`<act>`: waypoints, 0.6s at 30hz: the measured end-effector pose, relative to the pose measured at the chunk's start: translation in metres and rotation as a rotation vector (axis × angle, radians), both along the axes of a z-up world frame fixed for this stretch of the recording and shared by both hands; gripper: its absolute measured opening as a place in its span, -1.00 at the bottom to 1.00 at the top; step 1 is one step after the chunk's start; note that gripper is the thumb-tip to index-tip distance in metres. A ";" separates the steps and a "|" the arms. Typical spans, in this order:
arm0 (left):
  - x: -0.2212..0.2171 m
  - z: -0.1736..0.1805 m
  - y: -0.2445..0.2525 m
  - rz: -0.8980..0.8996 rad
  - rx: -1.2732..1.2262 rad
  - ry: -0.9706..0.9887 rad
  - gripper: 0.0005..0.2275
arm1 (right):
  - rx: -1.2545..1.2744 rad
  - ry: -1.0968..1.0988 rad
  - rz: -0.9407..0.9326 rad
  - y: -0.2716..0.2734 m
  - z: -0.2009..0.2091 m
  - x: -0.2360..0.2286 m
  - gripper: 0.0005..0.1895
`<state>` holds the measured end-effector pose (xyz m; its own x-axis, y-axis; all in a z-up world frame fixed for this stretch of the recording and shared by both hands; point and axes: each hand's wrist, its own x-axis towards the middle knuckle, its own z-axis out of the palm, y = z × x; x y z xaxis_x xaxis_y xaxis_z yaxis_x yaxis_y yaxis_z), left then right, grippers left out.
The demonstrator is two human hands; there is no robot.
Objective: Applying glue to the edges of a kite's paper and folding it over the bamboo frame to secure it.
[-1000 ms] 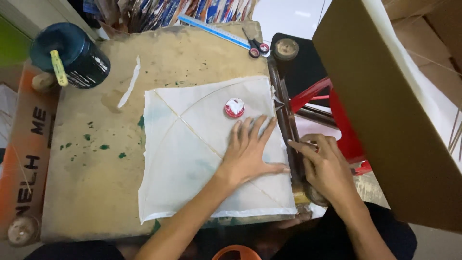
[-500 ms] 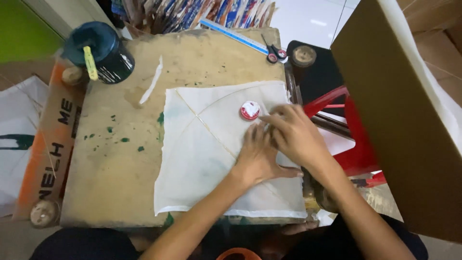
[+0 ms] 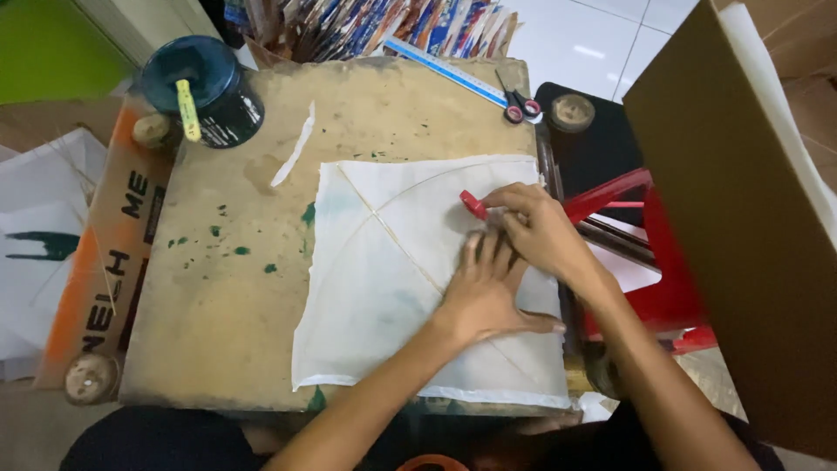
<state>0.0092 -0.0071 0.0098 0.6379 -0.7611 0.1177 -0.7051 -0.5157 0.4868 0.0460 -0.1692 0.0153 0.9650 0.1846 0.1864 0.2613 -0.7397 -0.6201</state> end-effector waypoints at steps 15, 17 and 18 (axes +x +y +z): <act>0.004 0.002 0.003 -0.036 0.025 0.097 0.03 | 0.010 -0.157 -0.045 -0.029 0.039 -0.059 -0.57; 0.002 -0.005 0.001 -0.053 -0.007 0.101 0.03 | -0.113 -0.104 -0.135 -0.035 0.040 -0.104 -0.63; 0.005 -0.008 0.002 -0.038 -0.031 0.095 0.03 | -0.224 -0.063 -0.195 -0.037 0.040 -0.120 -0.69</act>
<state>0.0139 -0.0052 0.0014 0.6176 -0.7822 0.0823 -0.6742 -0.4727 0.5675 -0.0744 -0.2066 0.0549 0.9740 0.0400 0.2229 0.1335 -0.8965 -0.4225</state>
